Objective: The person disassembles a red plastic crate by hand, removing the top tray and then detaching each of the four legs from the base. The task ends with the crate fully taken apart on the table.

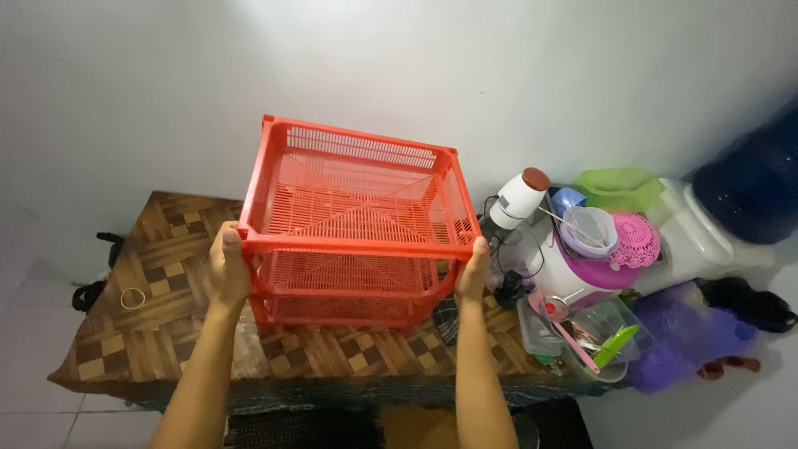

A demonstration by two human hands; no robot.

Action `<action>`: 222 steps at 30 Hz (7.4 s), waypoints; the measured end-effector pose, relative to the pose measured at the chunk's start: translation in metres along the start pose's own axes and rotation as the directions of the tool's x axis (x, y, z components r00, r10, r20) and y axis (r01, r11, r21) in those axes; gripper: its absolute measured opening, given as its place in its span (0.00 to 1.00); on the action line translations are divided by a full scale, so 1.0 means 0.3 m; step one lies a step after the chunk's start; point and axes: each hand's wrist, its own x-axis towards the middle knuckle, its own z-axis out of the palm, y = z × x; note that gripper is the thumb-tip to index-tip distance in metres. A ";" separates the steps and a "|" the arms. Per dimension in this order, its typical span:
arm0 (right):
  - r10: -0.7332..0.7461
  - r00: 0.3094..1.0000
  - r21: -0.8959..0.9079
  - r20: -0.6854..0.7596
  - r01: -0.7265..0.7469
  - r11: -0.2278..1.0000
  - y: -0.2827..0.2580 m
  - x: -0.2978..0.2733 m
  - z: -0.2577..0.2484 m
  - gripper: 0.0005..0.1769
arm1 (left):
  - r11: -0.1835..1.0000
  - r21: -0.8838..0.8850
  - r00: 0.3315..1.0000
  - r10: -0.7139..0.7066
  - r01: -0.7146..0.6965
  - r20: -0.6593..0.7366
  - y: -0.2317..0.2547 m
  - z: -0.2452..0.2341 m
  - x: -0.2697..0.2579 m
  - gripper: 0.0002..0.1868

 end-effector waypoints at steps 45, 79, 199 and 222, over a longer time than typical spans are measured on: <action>-0.123 0.444 -0.400 0.888 0.876 0.270 -0.253 -0.287 0.859 0.16 | 0.926 0.378 0.993 -0.043 -0.001 0.108 0.005 -0.120 -0.104 0.27; 0.114 0.540 -0.552 0.834 0.822 0.137 0.097 0.428 1.220 0.27 | 0.910 0.405 0.969 -0.168 0.082 0.180 -0.276 0.065 0.679 0.24; 0.169 0.961 -0.063 0.217 -0.159 0.985 0.332 0.575 0.025 0.24 | 0.440 0.858 0.751 -0.463 -0.266 0.471 0.057 1.298 0.609 0.24; 0.156 0.968 -0.028 0.199 -0.153 0.988 0.338 0.541 0.036 0.25 | 0.397 0.881 0.752 -0.491 -0.256 0.440 0.039 1.323 0.624 0.22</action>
